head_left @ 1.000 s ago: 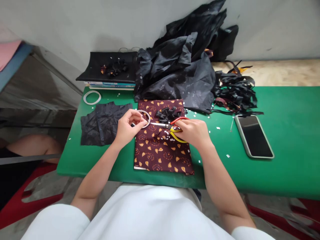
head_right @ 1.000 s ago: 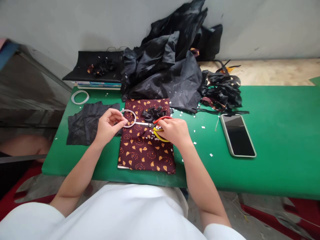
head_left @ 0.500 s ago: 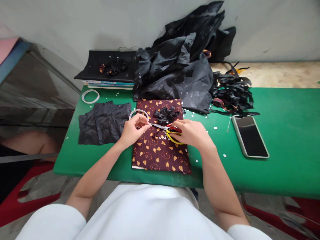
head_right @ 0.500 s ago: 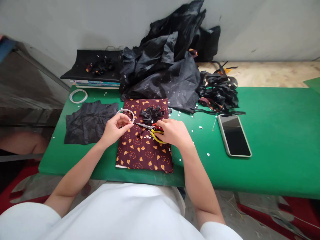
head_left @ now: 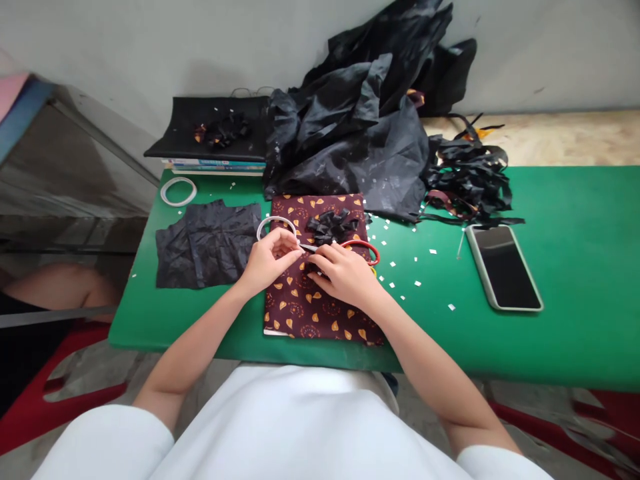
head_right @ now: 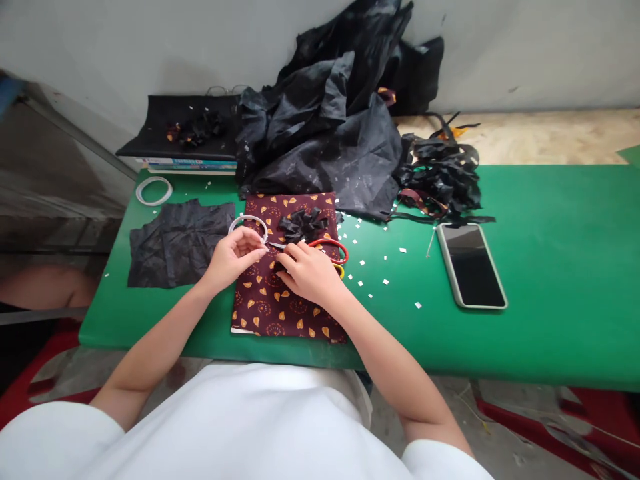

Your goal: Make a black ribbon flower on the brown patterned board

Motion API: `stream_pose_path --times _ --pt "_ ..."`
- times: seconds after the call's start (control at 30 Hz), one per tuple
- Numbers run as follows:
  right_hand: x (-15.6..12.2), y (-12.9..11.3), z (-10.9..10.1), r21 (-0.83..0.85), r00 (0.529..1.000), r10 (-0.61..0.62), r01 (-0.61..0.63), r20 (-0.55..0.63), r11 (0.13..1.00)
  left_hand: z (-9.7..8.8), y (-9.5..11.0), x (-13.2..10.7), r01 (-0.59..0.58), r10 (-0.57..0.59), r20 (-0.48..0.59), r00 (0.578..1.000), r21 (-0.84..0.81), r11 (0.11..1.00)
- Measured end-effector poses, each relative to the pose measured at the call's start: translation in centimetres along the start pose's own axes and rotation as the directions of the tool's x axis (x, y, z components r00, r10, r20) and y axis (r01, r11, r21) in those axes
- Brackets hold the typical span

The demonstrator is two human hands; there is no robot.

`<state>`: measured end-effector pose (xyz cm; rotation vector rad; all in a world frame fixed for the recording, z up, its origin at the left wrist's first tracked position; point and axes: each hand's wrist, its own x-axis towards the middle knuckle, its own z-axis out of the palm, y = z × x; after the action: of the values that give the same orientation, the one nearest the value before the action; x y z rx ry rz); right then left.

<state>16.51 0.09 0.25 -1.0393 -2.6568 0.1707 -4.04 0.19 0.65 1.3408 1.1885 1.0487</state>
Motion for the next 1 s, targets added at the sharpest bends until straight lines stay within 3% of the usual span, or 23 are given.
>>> stream_pose_path --times 0.67,0.87,1.0 --pt "0.04 0.36 0.91 0.281 0.986 0.149 -0.124 -0.07 0.952 0.35 0.09 -0.39 0.035 -0.046 0.102 0.994 0.106 0.994" --pt "0.13 0.07 0.83 0.483 0.941 0.284 -0.166 -0.183 0.86 0.46 0.35 -0.52 0.047 -0.053 0.076 0.996 0.089 0.995" --pt "0.11 -0.42 0.28 0.617 0.911 0.348 -0.146 -0.221 0.773 0.68 0.75 -0.77 0.012 -0.01 0.085 0.996 -0.016 1.0"
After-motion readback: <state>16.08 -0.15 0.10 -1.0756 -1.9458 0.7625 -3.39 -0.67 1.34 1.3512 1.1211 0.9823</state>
